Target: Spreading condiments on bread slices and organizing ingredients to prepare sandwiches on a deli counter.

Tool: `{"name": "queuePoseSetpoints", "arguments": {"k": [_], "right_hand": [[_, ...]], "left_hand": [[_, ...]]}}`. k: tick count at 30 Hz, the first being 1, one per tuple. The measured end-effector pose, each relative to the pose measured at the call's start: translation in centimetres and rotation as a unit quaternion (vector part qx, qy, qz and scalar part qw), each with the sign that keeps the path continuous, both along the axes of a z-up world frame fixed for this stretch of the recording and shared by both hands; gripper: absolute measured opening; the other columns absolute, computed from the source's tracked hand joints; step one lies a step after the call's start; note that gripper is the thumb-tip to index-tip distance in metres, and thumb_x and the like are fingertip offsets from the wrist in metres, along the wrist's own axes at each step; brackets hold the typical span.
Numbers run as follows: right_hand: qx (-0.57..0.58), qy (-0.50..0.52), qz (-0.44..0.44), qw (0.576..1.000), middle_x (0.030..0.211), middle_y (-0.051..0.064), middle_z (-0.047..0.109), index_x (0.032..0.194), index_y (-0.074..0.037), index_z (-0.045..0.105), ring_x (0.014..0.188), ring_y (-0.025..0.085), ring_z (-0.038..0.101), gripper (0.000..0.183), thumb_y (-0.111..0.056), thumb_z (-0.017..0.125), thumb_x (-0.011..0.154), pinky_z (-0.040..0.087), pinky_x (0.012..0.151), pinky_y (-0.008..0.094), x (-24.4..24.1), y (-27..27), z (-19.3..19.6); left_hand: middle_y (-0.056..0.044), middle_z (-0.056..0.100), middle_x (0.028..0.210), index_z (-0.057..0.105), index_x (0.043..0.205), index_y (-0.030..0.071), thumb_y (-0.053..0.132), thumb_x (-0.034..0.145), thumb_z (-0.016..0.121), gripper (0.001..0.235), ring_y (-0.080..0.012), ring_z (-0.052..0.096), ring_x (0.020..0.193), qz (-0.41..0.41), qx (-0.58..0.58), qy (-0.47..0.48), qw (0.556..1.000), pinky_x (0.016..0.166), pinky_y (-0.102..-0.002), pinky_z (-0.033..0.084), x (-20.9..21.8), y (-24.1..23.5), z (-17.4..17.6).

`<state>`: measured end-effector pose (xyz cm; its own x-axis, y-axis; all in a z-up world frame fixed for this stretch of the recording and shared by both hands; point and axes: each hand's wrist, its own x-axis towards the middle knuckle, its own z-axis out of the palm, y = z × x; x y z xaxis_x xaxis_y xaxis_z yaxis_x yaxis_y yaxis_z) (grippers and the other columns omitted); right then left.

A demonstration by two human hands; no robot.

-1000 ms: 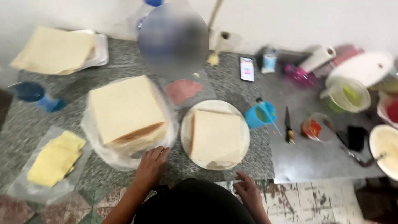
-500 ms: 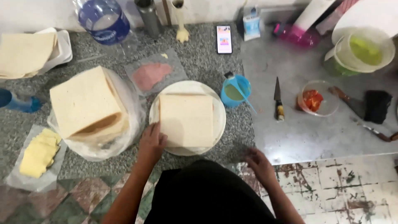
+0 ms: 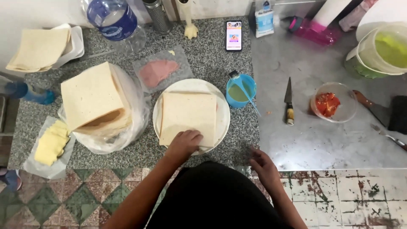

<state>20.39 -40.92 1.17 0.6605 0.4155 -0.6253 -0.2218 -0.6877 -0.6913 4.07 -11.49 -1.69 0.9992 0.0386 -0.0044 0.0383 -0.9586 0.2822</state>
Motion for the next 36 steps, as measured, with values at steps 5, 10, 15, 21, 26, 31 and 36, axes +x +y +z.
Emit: {"name": "queuePoseSetpoints", "arguments": {"k": [5,10,15,21,26,31,36], "right_hand": [[-0.027,0.037,-0.025,0.999,0.12,0.005,0.079,0.14,-0.021,0.065,0.091,0.021,0.077,0.046,-0.021,0.065,0.093,0.056,0.086,0.036,-0.4,-0.7,1.9],[0.01,0.027,-0.026,0.999,0.128,0.003,0.076,0.134,-0.016,0.066,0.106,0.02,0.074,0.042,-0.019,0.066,0.092,0.06,0.088,0.036,0.0,-2.0,-0.7],[-0.05,0.012,-0.004,0.999,0.124,0.002,0.077,0.138,-0.022,0.065,0.088,0.021,0.077,0.046,-0.026,0.065,0.092,0.053,0.084,0.036,0.2,-1.5,0.1],[-0.082,0.005,0.012,0.997,0.112,0.0,0.081,0.134,-0.027,0.067,0.088,0.016,0.08,0.043,-0.031,0.064,0.091,0.052,0.083,0.033,0.6,-1.9,-1.0],[-0.063,0.015,-0.005,0.998,0.117,0.002,0.08,0.138,-0.024,0.066,0.089,0.02,0.079,0.048,-0.029,0.068,0.091,0.055,0.081,0.034,1.3,-3.1,-2.4],[-0.024,0.022,-0.076,0.997,0.089,0.009,0.078,0.133,-0.019,0.071,0.08,0.019,0.07,0.046,-0.025,0.069,0.088,0.05,0.081,0.034,2.1,-3.0,-2.7],[0.065,-0.023,-0.04,0.997,0.102,0.005,0.078,0.131,-0.013,0.068,0.074,0.015,0.072,0.043,-0.016,0.07,0.088,0.056,0.072,0.03,4.1,-3.1,-5.3]], "left_hand": [[-0.008,0.072,0.104,0.071,0.101,0.007,0.024,0.089,0.07,0.021,-0.026,0.066,0.094,0.077,-0.122,0.022,0.989,0.077,-0.039,0.053,0.3,1.1,-0.1],[-0.005,0.074,0.103,0.071,0.117,0.011,0.025,0.102,0.053,0.028,-0.0195,0.066,0.089,0.318,-0.274,0.117,0.9,0.077,-0.034,0.052,1.3,0.3,6.1],[0.003,0.066,0.094,0.066,0.095,0.019,0.026,0.105,0.052,0.019,-0.0109,0.056,0.082,0.3,-0.248,0.215,0.896,0.076,-0.026,0.049,2.1,-0.8,8.8],[-0.011,0.068,0.116,0.068,0.106,0.008,0.02,0.094,0.069,0.017,-0.0267,0.064,0.11,0.049,-0.021,0.059,0.997,0.096,-0.043,0.05,-1.0,-0.9,-1.1],[-0.011,0.068,0.108,0.064,0.094,0.008,0.014,0.088,0.07,0.011,-0.0305,0.064,0.104,0.04,-0.011,-0.016,0.999,0.087,-0.045,0.051,-1.2,-1.3,-1.2],[-0.007,0.065,0.105,0.061,0.091,0.011,0.009,0.085,0.068,0.009,-0.0289,0.063,0.099,0.04,-0.014,-0.034,0.999,0.082,-0.043,0.049,-1.2,-0.6,-1.3],[-0.007,0.063,0.095,0.059,0.089,0.014,0.03,0.09,0.071,0.02,-0.0335,0.062,0.088,0.041,-0.077,-0.058,0.994,0.071,-0.047,0.047,-0.9,0.1,0.0]]}}
